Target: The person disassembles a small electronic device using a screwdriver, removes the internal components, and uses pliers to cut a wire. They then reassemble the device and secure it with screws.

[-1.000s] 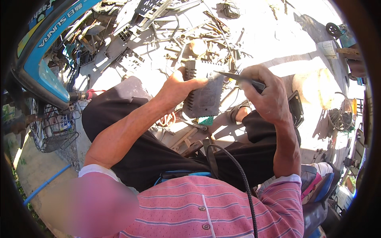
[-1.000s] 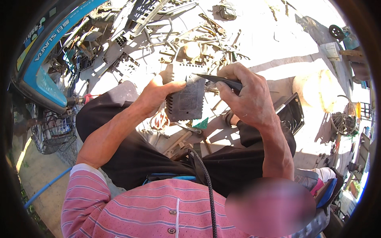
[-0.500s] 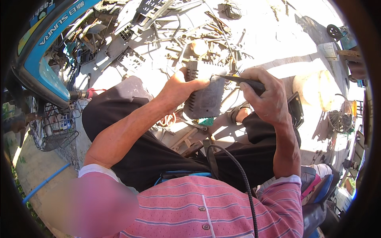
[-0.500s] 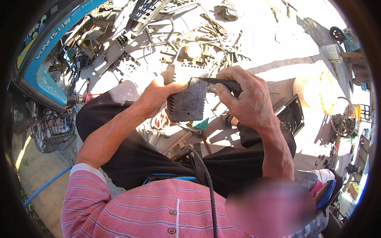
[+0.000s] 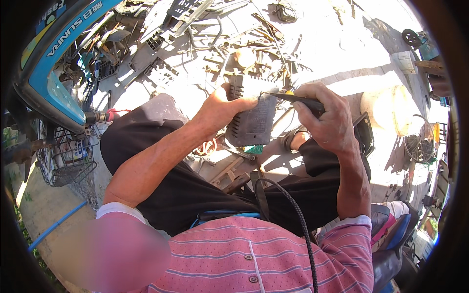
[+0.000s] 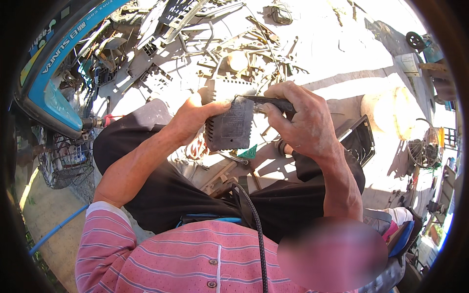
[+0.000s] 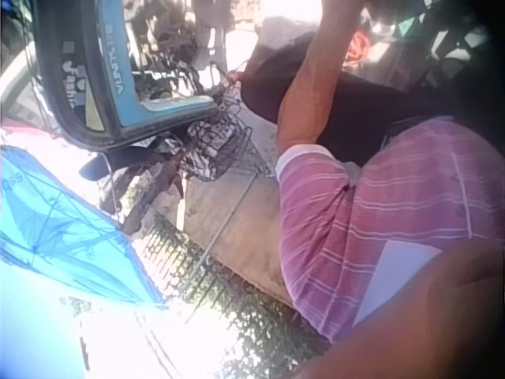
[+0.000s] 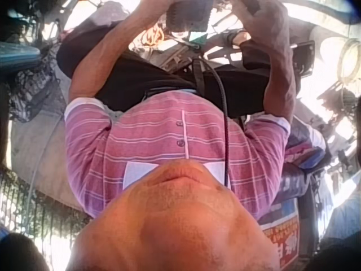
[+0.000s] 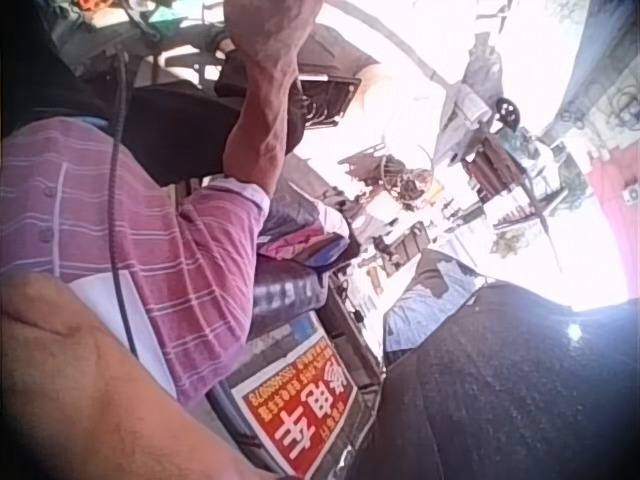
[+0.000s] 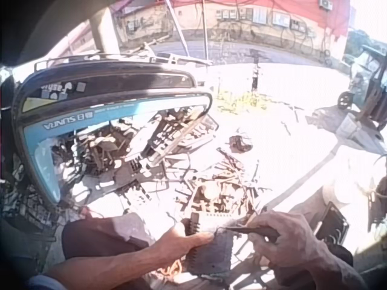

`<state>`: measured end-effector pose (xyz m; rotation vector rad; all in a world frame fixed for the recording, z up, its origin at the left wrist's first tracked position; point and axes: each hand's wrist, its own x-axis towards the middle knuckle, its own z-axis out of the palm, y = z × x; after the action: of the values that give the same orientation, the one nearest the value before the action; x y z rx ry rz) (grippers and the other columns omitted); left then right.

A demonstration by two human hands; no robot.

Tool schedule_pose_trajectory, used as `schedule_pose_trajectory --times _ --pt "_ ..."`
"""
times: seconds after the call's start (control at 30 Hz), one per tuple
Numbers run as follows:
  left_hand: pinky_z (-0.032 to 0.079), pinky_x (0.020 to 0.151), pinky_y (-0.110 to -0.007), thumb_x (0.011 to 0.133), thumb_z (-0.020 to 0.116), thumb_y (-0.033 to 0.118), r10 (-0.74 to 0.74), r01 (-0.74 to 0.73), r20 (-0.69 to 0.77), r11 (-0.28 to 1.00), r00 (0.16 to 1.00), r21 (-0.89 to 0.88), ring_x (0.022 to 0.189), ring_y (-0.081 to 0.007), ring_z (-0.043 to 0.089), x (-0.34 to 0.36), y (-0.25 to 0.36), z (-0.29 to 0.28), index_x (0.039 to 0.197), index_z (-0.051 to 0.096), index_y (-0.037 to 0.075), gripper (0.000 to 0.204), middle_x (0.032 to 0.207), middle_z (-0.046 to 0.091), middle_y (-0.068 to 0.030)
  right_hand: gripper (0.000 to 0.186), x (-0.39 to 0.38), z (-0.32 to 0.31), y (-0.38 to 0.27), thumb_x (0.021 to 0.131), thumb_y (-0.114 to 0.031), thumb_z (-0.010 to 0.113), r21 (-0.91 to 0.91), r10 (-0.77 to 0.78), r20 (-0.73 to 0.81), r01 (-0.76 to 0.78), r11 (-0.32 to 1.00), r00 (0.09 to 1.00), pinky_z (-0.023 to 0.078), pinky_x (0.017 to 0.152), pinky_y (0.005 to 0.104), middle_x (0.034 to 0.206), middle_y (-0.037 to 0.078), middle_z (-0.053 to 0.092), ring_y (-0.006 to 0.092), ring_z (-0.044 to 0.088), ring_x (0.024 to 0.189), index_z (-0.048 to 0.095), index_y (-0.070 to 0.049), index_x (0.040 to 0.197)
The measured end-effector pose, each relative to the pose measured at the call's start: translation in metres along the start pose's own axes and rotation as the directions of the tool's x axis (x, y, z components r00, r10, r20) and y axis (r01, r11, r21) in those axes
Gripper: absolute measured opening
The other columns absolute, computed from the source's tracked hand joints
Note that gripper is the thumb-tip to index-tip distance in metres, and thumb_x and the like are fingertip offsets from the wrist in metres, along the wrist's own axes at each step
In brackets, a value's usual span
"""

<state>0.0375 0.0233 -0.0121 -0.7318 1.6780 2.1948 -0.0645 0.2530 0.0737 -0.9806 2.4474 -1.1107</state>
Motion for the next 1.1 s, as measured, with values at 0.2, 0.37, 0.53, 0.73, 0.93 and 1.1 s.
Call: schedule_pose_trajectory --times 0.2,0.37,0.53,0.73,0.93,1.1 --pt "0.053 0.092 -0.032 0.086 0.076 0.025 0.018 -0.017 0.016 1.000 1.000 -0.013 0.103 -0.0187 0.065 0.0007 -0.0018 -0.0004 0.129 0.053 -0.007 0.058 0.115 0.066 -0.0136 0.020 0.0005 -0.0009 -0.0004 0.086 -0.009 0.074 -0.017 -0.014 0.009 0.014 1.000 1.000 0.054 0.068 0.0337 0.090 0.011 0.071 0.0203 0.069 0.075 0.069 -0.005 0.105" --pt "0.054 0.090 -0.032 0.084 0.078 0.028 0.016 -0.016 0.013 1.000 1.000 0.007 0.103 -0.0197 0.065 0.0020 -0.0050 -0.0030 0.130 0.051 -0.008 0.064 0.115 0.065 -0.0150 0.018 0.0012 0.0004 -0.0001 0.086 -0.006 0.072 -0.020 -0.116 -0.007 0.116 0.993 0.993 0.056 0.069 0.0335 0.093 0.010 0.071 0.0210 0.070 0.076 0.070 -0.005 0.103" --pt "0.053 0.092 -0.032 0.084 0.078 0.028 0.013 -0.013 0.016 1.000 1.000 0.005 0.104 -0.0197 0.065 0.0026 -0.0055 -0.0034 0.131 0.051 -0.008 0.065 0.116 0.065 -0.0152 0.019 0.0014 0.0010 0.0038 0.085 -0.003 0.072 -0.018 -0.181 0.008 0.182 0.983 0.983 0.057 0.066 0.0325 0.092 0.008 0.069 0.0199 0.070 0.075 0.070 -0.005 0.103" --pt "0.052 0.094 -0.034 0.091 0.072 0.019 0.006 -0.006 0.012 1.000 1.000 -0.003 0.105 -0.0178 0.064 -0.0025 0.0031 0.0020 0.128 0.053 -0.007 0.049 0.115 0.065 -0.0124 0.019 0.0007 -0.0004 0.0033 0.084 -0.001 0.072 -0.031 -0.202 0.003 0.202 0.979 0.979 0.056 0.062 0.0335 0.089 0.007 0.067 0.0198 0.068 0.071 0.070 -0.007 0.102" --pt "0.051 0.097 -0.034 0.091 0.072 0.020 -0.012 0.012 0.001 1.000 1.000 0.018 0.108 -0.0186 0.063 -0.0005 0.0005 0.0003 0.131 0.050 -0.008 0.053 0.118 0.064 -0.0133 0.021 0.0009 0.0001 0.0050 0.083 -0.001 0.072 -0.051 -0.242 0.000 0.241 0.969 0.970 0.055 0.061 0.0338 0.088 0.007 0.066 0.0211 0.067 0.070 0.070 -0.009 0.103" --pt "0.051 0.097 -0.034 0.092 0.072 0.020 -0.018 0.018 0.012 0.999 1.000 0.032 0.109 -0.0185 0.062 -0.0010 0.0021 0.0007 0.131 0.051 -0.008 0.053 0.118 0.064 -0.0131 0.021 0.0013 0.0009 0.0049 0.083 -0.002 0.072 -0.057 -0.225 0.003 0.224 0.973 0.974 0.054 0.061 0.0346 0.087 0.007 0.066 0.0218 0.067 0.069 0.070 -0.009 0.103"
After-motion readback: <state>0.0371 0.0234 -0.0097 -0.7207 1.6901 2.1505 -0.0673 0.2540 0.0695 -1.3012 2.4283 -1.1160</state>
